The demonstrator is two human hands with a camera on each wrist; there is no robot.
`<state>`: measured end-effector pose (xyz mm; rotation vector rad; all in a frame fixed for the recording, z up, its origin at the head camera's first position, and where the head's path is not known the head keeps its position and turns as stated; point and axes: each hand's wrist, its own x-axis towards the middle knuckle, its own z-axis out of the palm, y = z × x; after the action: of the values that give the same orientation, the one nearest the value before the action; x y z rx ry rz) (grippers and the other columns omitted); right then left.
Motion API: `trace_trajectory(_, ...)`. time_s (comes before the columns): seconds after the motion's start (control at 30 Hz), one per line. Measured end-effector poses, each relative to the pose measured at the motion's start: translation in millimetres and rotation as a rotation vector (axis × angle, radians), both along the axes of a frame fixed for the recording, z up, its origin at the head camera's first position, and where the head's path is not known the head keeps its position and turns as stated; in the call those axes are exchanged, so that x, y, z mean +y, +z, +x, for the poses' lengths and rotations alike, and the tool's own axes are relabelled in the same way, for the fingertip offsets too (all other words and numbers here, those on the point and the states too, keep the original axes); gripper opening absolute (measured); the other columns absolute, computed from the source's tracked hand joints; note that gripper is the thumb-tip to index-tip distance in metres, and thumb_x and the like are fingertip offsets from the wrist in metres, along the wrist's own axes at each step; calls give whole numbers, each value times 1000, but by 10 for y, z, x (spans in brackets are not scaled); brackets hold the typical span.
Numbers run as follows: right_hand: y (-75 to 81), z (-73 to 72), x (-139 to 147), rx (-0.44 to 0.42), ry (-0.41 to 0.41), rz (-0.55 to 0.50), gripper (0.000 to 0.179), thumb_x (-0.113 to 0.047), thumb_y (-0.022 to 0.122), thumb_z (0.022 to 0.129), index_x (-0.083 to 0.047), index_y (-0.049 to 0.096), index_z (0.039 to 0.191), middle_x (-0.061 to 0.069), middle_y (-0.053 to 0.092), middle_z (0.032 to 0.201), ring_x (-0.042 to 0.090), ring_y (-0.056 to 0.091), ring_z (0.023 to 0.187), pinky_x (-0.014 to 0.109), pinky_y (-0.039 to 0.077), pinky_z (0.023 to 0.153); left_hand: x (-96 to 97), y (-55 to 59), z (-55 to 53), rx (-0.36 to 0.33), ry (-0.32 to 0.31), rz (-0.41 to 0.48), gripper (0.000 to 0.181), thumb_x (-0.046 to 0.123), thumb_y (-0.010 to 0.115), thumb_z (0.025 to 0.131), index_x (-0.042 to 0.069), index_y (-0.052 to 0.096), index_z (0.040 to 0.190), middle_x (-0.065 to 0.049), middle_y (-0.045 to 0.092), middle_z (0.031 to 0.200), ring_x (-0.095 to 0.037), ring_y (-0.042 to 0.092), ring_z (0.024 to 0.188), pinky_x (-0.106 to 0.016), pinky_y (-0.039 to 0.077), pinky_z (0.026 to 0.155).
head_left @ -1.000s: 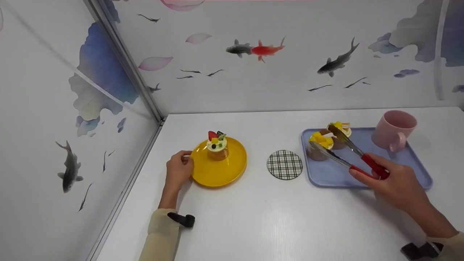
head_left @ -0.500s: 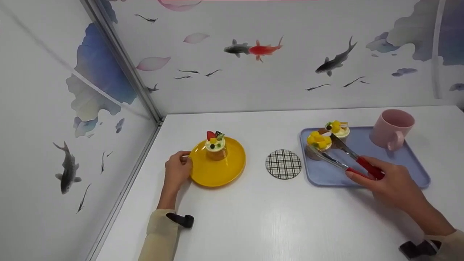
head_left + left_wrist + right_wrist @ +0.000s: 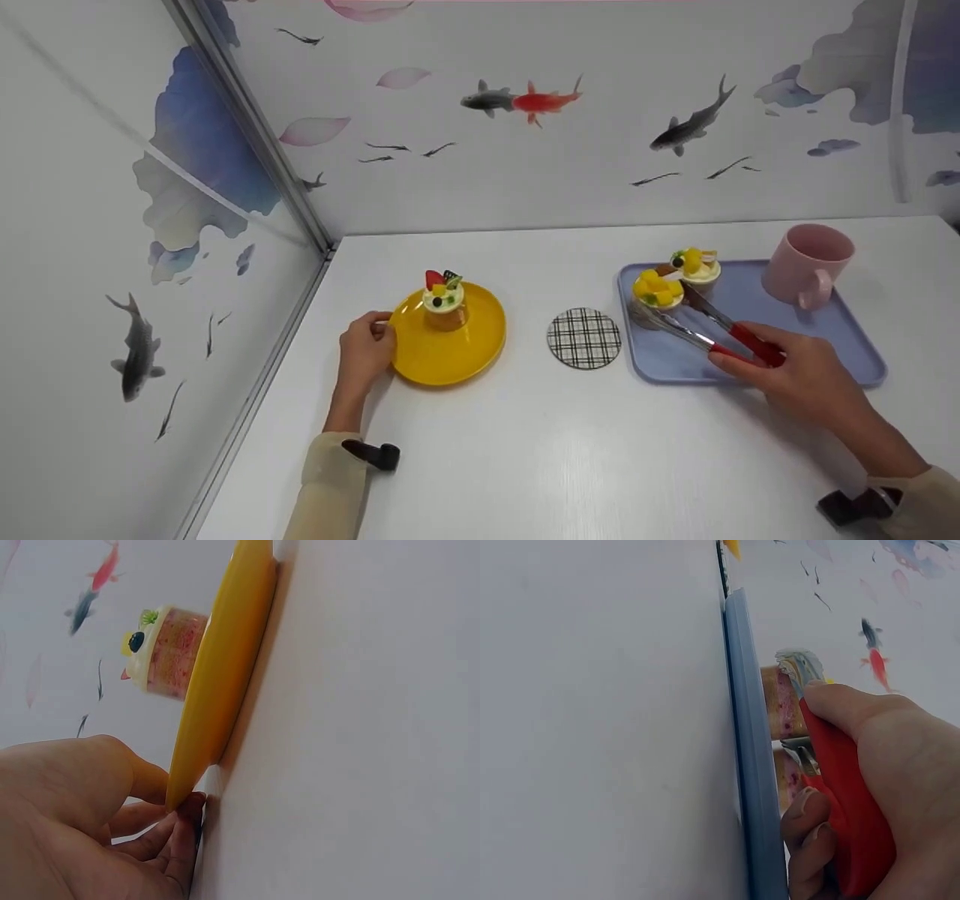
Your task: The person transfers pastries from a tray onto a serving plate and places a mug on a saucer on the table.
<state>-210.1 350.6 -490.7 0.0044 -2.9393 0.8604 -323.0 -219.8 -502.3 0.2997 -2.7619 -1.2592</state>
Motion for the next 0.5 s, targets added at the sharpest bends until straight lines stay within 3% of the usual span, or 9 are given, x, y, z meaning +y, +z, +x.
trace_trajectory(0.5,-6,-54,-13,-25,11,-3,82,-68,70,80,-9,61,137,7,64,87,26,53,86,24,44,50,-18,-4,-13,17,0,-8,32,18,57,97,10,66,127,-9,70,106,-21,64,90,-30,57,79)
